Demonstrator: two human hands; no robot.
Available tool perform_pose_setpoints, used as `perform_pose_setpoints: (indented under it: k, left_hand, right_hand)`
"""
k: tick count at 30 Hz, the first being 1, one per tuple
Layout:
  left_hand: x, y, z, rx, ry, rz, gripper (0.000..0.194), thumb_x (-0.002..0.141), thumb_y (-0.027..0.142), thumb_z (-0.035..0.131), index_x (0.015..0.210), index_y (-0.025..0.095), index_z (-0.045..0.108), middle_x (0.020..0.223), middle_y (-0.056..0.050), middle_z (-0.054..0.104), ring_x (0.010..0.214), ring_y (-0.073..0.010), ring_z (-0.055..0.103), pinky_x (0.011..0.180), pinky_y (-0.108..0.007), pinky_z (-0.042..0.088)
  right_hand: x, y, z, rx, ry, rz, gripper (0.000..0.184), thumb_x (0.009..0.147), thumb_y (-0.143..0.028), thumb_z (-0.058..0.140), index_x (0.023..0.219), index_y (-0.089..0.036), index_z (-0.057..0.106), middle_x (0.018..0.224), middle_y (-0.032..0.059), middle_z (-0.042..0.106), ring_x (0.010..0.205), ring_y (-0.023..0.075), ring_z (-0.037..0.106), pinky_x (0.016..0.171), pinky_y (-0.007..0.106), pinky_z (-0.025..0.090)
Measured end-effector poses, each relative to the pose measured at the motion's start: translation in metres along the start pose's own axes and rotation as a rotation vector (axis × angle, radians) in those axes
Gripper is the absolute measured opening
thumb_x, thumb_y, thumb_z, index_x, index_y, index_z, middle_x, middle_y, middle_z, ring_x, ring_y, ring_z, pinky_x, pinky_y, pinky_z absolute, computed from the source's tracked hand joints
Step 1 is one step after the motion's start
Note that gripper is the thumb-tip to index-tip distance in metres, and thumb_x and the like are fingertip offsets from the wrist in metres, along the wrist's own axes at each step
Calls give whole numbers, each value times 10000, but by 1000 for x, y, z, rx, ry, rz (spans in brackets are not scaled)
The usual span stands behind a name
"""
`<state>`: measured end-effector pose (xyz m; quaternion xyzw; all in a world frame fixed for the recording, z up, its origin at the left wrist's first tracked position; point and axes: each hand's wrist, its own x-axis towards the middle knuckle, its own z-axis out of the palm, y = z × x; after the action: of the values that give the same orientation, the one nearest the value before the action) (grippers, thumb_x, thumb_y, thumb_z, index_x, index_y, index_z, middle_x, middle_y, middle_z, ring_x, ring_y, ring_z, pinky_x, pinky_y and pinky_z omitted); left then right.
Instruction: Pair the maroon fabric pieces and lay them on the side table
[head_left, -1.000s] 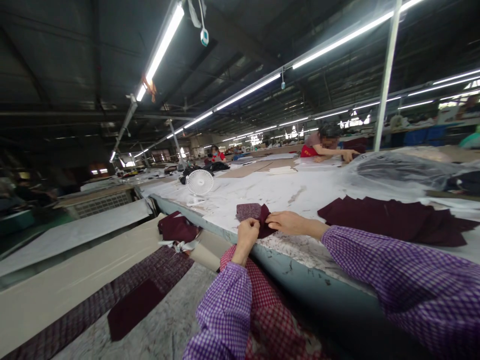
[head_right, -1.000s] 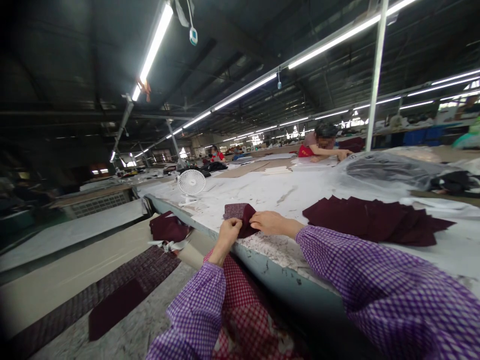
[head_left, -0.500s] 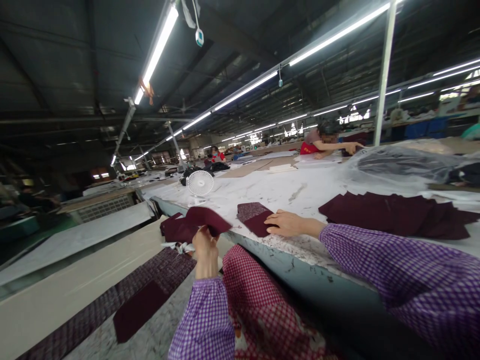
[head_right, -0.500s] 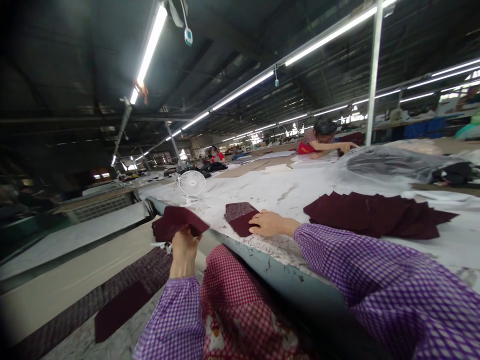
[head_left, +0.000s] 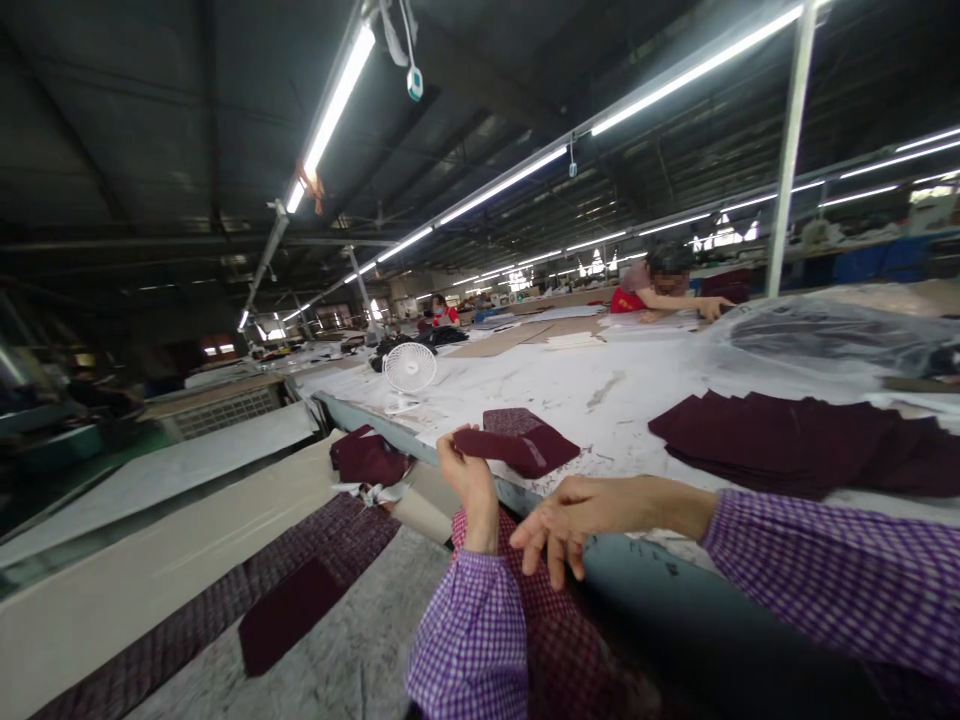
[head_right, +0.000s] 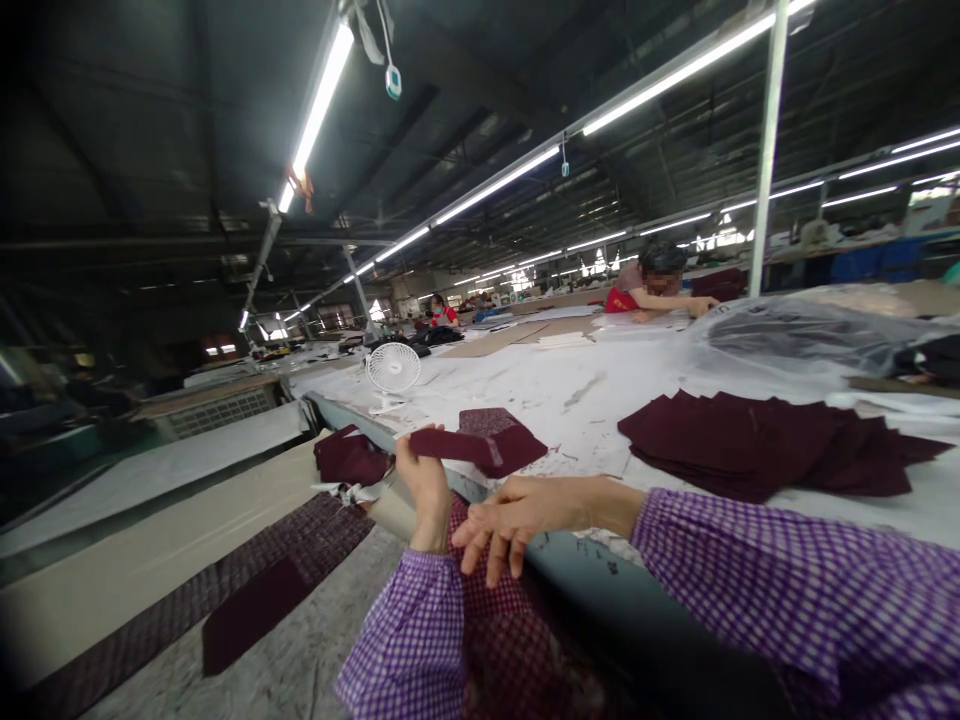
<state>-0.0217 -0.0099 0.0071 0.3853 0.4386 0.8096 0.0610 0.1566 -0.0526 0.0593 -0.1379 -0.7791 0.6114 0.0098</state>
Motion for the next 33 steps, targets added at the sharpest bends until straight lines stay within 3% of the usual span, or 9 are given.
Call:
perform_pose_setpoints:
  k: [4,9,14,16,19,24,28,30,33]
  left_hand:
    - [-10,22,-3,171,29,209,211,898,222,355,929,166,556,976,-88,620,965,-181,576,911,-360,428]
    - [-28,33,-9,165,-60,454,168,922,178,350,947,171,516,1056,-108,606,1031,-175,565,922,-356,434]
    - [-42,35,-26,189,-244,633,140,912,202,406,979,163,523,1147,-142,589,1100,-208,552,937,-388,437]
    - [-37,32,-33,193,-200,570,180,914,252,416,1012,165,539,1151,-142,584,1098,-218,547,936,-385,431]
    - [-22,27,-34,274,-146,366,242,899,331,450,1027,179,588,1104,-122,607,1089,-231,532,968,-389,396]
    - [-2,18,-9,315,-510,1,336,873,439,475,918,178,681,977,-107,686,1015,-249,587,954,-388,403]
    - [1,14,11,183,-729,-299,589,919,530,271,847,152,717,828,-114,716,854,-221,650,843,-347,464]
    - [1,12,19,160,-825,-357,555,898,535,333,860,139,721,804,-109,718,768,-200,652,767,-324,482]
    - [-1,8,32,287,-929,-267,294,782,403,607,854,145,727,794,-84,717,721,-183,638,691,-288,477]
  right_hand:
    - [9,10,5,387,206,-54,779,857,-698,333,1371,-114,378,1218,208,554,901,187,630,687,296,516]
    - [18,16,2,584,568,-96,693,844,-691,386,1188,-107,527,1186,178,578,889,185,621,694,290,528]
    - [19,21,-15,539,754,-343,388,758,-302,707,1100,-149,606,1166,112,629,988,181,606,883,322,494]
    - [11,23,-29,463,707,-326,429,711,-219,730,1115,-147,606,1171,107,632,1007,193,604,910,352,483]
    - [-6,30,-48,340,569,-174,530,666,-206,748,1169,-162,588,1166,104,638,1012,206,604,886,359,492]
    - [-23,38,-60,145,444,42,606,641,-288,754,1206,-164,576,1130,115,654,960,215,621,811,338,511]
    - [-30,33,-62,33,354,110,613,635,-320,745,1204,-166,574,1108,105,661,926,204,627,764,308,513]
    - [-33,30,-63,-8,333,139,600,640,-326,740,1195,-165,578,1094,103,665,907,199,630,750,302,514]
    - [-37,29,-66,-48,336,179,576,653,-353,730,1176,-158,588,1053,104,676,874,196,634,728,302,517]
